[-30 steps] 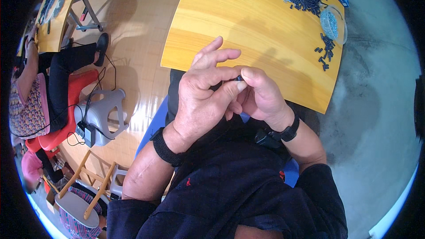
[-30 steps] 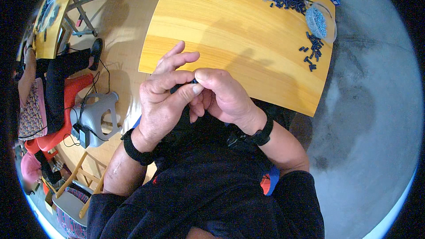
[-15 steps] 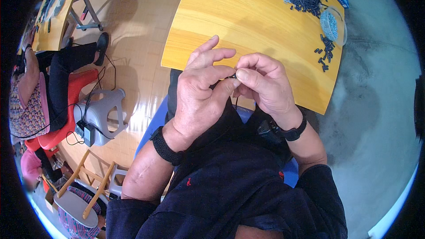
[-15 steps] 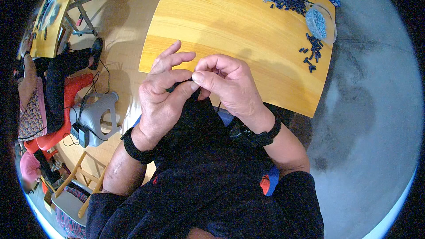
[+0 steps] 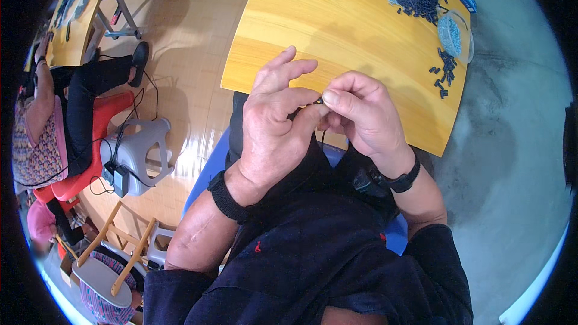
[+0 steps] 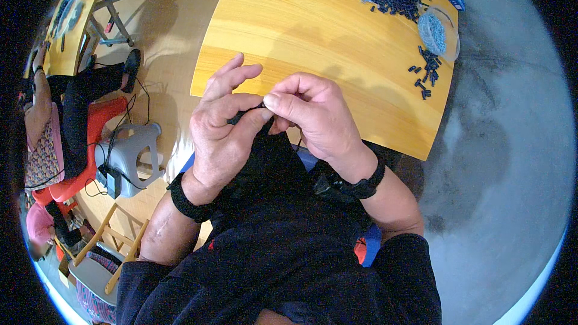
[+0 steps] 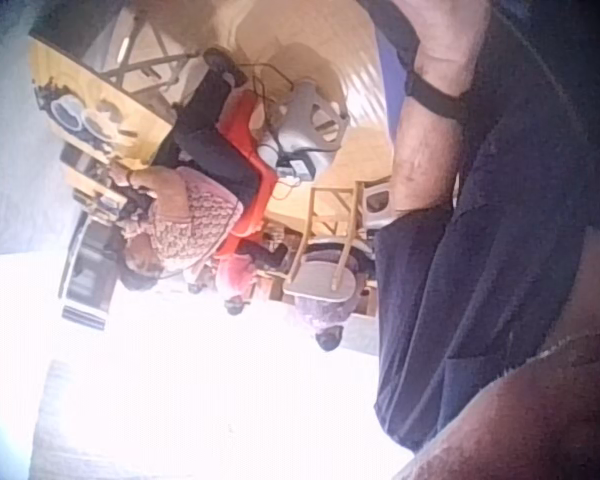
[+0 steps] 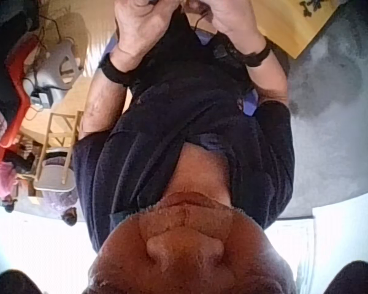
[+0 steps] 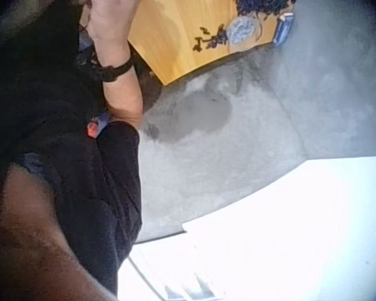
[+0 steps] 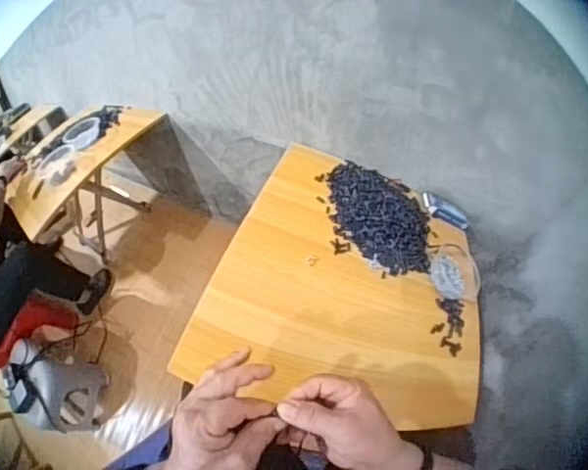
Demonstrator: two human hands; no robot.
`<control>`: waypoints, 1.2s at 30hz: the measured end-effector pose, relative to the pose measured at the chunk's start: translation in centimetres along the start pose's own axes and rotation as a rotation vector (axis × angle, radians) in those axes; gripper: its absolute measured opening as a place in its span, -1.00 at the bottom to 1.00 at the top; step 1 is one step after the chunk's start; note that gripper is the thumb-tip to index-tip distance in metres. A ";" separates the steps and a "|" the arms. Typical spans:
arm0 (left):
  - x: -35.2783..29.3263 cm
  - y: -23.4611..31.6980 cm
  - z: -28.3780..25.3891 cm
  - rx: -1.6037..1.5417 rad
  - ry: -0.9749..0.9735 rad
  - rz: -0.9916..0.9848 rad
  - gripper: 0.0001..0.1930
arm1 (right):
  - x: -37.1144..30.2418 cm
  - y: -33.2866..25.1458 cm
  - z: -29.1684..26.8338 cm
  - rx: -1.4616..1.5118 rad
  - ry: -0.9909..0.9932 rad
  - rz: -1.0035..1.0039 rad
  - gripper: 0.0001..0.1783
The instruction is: Joining small blue plastic connectors together.
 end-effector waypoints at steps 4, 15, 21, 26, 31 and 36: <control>0.0 0.0 0.0 -0.009 -0.014 -0.003 -0.85 | 0.2 0.8 -0.5 0.188 -0.071 0.122 -0.84; -0.1 -0.1 0.0 -0.130 -0.057 -0.062 -0.86 | -0.1 2.6 0.3 0.406 -0.222 0.329 -0.59; -0.1 -0.3 0.2 -0.252 -0.076 -0.113 -0.85 | 0.4 3.2 0.3 0.324 -0.285 0.255 -0.52; -0.1 -0.1 0.2 -0.294 -0.126 -0.141 -0.83 | 0.4 3.3 0.3 0.233 -0.335 0.262 -0.50; 0.0 -0.1 0.3 -0.306 -0.179 -0.138 -0.84 | 0.2 2.5 0.7 0.154 -0.401 0.206 -0.49; 0.1 0.0 0.4 -0.326 -0.212 -0.135 -0.85 | -0.1 2.9 0.8 0.196 -0.408 0.169 -0.43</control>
Point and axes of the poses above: each hand's wrist, its own x-axis towards the middle knuckle, its own z-axis out of the palm, y = z × x, the point moved 4 cm from there along x, towards the middle knuckle, and after that the axes turned 7 degrees about x, right-handed, at the moved point
